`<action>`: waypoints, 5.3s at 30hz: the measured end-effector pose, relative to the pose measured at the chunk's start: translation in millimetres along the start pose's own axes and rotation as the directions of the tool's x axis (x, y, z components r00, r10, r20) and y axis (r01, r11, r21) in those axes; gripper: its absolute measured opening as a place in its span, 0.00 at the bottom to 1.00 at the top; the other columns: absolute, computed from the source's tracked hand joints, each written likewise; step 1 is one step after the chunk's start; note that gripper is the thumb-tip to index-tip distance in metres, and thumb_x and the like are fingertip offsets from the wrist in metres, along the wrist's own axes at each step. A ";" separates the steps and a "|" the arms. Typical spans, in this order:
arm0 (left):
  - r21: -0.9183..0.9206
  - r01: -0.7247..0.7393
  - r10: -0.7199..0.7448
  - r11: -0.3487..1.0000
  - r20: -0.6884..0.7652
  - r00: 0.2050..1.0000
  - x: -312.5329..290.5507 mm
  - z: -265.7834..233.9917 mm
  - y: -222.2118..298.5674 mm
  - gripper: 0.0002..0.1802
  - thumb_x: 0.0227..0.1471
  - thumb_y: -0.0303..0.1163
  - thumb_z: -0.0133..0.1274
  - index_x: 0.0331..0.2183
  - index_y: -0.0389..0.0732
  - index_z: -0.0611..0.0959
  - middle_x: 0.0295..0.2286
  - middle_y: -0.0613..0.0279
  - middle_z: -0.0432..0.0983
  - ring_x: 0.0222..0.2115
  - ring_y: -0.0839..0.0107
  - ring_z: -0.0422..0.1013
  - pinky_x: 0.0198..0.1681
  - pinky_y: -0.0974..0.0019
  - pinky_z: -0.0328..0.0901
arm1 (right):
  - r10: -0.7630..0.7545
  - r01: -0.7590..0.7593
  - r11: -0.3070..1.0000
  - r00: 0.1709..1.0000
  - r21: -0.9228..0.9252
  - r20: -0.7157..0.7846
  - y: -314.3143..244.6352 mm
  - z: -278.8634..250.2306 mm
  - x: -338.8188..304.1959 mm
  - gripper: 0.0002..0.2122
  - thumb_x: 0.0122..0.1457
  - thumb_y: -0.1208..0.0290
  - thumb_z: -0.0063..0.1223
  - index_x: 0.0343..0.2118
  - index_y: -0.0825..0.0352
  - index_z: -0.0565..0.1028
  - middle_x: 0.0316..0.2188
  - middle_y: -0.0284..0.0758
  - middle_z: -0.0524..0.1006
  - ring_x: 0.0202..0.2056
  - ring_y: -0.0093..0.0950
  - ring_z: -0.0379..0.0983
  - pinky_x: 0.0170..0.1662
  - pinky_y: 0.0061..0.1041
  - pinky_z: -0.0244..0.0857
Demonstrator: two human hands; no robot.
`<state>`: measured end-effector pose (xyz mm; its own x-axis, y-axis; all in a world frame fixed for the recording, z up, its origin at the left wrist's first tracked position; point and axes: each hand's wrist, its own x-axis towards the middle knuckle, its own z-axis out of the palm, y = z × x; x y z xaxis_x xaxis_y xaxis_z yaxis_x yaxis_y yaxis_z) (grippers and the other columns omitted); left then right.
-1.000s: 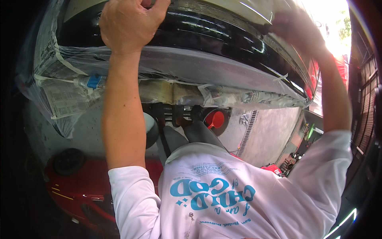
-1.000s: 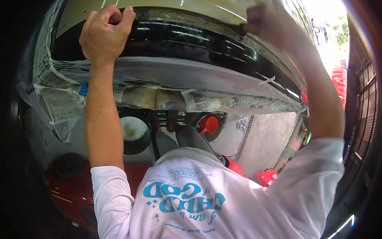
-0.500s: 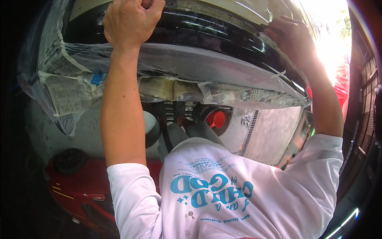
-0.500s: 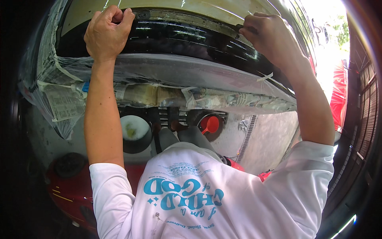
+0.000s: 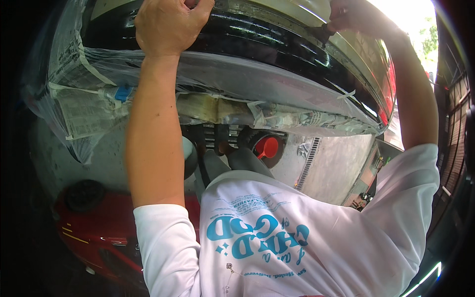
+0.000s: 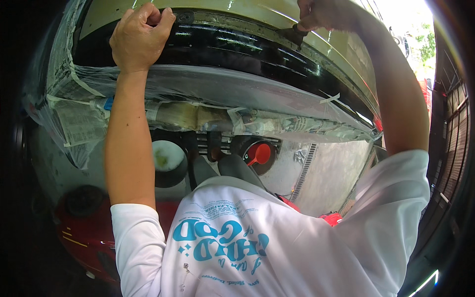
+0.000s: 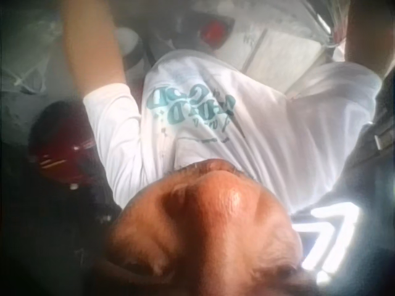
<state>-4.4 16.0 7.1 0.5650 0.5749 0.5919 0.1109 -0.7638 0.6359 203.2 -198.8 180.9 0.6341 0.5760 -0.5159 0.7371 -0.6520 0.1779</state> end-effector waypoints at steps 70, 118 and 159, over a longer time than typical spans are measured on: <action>0.020 0.069 -0.070 0.997 0.060 0.996 -0.8 -5.1 2.4 0.15 0.47 0.39 0.63 0.19 0.40 0.79 0.22 0.48 0.76 0.29 0.46 0.74 0.34 0.45 0.68 | -0.059 0.110 0.993 0.758 0.039 -0.649 -24.6 92.2 -99.6 0.09 0.61 0.69 0.66 0.41 0.65 0.84 0.36 0.40 0.83 0.34 0.40 0.83 0.38 0.35 0.75; 0.150 0.086 -0.094 0.985 0.048 0.994 -2.6 9.2 3.7 0.17 0.48 0.43 0.63 0.21 0.40 0.80 0.22 0.49 0.76 0.28 0.47 0.75 0.34 0.47 0.69 | 0.078 0.178 0.944 0.698 0.278 -0.712 10.9 167.6 -73.9 0.16 0.64 0.71 0.62 0.53 0.68 0.80 0.38 0.48 0.84 0.37 0.44 0.84 0.40 0.35 0.76; 0.146 0.025 -0.025 0.989 -0.002 1.000 -9.4 9.5 2.2 0.20 0.50 0.44 0.63 0.22 0.36 0.80 0.23 0.47 0.76 0.27 0.47 0.75 0.33 0.50 0.67 | -0.025 0.274 0.946 0.594 0.172 -0.804 0.2 169.4 -62.8 0.15 0.63 0.64 0.63 0.48 0.67 0.81 0.34 0.48 0.84 0.37 0.49 0.82 0.39 0.39 0.75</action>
<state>-1.7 6.1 -1.8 0.5603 0.5947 0.5766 0.2437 -0.7836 0.5714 123.9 -318.6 71.4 0.5460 0.7550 0.3630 0.8306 -0.5443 -0.1174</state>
